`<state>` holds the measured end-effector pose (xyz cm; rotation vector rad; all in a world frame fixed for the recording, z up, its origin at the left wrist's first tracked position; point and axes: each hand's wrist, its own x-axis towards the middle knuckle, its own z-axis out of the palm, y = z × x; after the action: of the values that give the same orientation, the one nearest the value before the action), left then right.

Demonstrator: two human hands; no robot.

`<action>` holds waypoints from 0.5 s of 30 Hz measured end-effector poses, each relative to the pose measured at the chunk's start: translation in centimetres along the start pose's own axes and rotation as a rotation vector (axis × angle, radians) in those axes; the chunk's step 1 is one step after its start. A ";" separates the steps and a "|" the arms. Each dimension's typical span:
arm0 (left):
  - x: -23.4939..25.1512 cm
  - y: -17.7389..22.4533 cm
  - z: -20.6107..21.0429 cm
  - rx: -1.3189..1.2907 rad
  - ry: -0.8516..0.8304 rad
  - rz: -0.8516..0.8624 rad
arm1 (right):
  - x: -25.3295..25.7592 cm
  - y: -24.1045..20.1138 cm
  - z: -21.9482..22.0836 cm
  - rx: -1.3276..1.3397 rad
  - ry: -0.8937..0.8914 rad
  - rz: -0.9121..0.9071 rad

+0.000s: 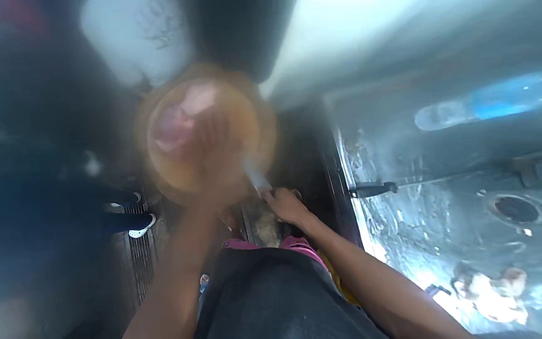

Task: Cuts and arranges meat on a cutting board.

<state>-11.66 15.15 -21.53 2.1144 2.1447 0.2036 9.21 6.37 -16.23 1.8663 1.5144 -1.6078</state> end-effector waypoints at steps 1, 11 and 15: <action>0.3 0.5 -1.7 0.035 -0.143 -0.032 | -0.2 -0.1 0.0 0.018 -0.010 0.008; 0.0 3.1 -9.0 -0.089 -0.428 -0.113 | 2.6 -5.3 0.3 0.094 -0.086 -0.057; -0.4 2.7 -10.9 -0.337 -0.221 -0.108 | 2.7 -4.7 -0.3 0.077 -0.073 -0.082</action>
<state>-10.93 14.65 -10.34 1.7435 1.9328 0.2832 5.23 10.03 -16.45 1.7849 1.5376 -1.7748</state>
